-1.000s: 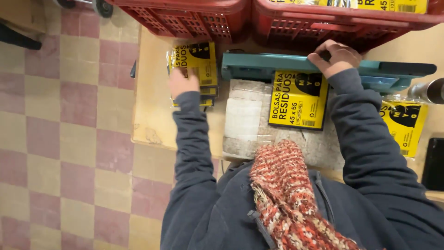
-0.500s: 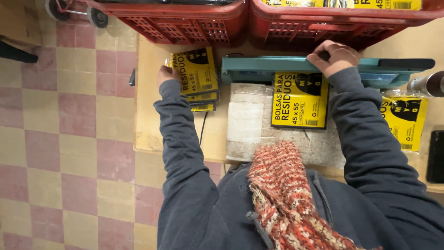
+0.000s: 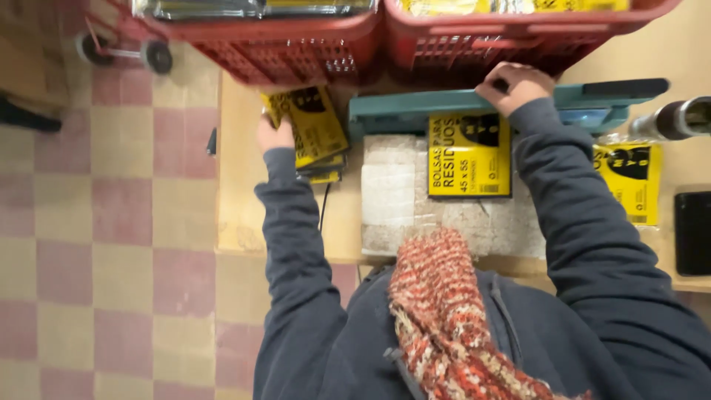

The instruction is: Sealing individual plastic bags using an impulse heat sealer and stacking them in crates.

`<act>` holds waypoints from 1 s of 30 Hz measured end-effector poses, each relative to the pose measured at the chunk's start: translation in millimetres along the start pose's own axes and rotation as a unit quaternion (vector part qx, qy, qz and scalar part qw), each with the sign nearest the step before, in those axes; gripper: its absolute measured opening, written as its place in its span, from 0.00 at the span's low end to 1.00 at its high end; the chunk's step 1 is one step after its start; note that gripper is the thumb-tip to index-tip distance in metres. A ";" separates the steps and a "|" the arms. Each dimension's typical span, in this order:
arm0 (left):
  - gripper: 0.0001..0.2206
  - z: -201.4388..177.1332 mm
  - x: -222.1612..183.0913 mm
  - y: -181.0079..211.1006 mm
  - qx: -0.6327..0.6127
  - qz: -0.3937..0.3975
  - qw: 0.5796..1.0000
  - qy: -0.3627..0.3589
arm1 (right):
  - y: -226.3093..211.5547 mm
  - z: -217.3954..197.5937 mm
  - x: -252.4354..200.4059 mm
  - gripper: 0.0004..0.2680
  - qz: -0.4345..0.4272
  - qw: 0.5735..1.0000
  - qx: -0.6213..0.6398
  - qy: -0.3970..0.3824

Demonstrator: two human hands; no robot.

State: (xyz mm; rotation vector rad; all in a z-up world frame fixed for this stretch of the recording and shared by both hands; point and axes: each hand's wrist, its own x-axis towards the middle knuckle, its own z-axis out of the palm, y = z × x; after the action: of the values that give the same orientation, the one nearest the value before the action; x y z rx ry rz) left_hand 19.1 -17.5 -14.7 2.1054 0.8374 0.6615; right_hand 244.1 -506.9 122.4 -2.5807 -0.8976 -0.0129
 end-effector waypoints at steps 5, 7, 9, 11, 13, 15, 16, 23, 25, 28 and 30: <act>0.10 -54.4 -38.6 109.3 -0.221 0.032 0.975 -0.009 | -2.7 -17.0 -3.4 0.07 0.044 0.968 0.245 0.017; 0.09 -80.2 -53.5 140.1 -0.214 0.054 0.975 -0.011 | -3.8 -24.7 -6.0 0.06 0.066 0.921 0.384 0.025; 0.07 -99.1 -69.3 158.4 -0.263 0.068 0.963 -0.002 | -9.4 -44.6 -11.7 0.04 0.042 0.829 0.555 0.048; 0.08 -120.3 -87.7 188.6 -0.240 0.064 0.969 0.011 | -11.1 -56.6 -32.3 0.06 0.055 0.811 0.582 0.023; 0.08 -138.3 -103.8 210.7 -0.217 0.061 0.974 0.024 | -16.2 -57.6 -53.9 0.08 0.066 0.791 0.608 -0.002; 0.07 -148.3 -118.5 225.2 -0.200 0.044 0.978 0.041 | -21.2 -50.3 -75.9 0.14 0.162 0.963 0.207 -0.061; 0.07 -150.4 -125.3 236.6 -0.200 0.045 0.978 0.039 | -25.2 -45.4 -80.5 0.14 0.164 0.962 0.208 -0.060; 0.08 -131.2 -167.8 299.8 -0.266 0.106 0.958 -0.026 | -2.9 22.9 -119.2 0.12 0.253 0.965 0.059 -0.018; 0.08 -119.3 -178.4 309.3 -0.276 0.108 0.953 -0.062 | 26.4 24.3 -150.5 0.10 0.248 0.964 0.091 0.025; 0.06 -104.6 -193.2 327.5 -0.178 0.102 0.974 -0.100 | 88.8 -11.2 -204.3 0.10 0.284 0.943 0.166 0.048; 0.07 -95.5 -202.5 347.9 -0.272 0.095 0.941 -0.179 | 151.5 -29.6 -256.0 0.08 0.259 0.922 0.222 0.184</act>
State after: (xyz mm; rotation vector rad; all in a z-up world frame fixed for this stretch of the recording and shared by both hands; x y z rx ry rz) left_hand -57.7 -295.4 281.9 1.7264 0.2106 0.5099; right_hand 135.2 -777.6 57.5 -2.1967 -0.0519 -0.1245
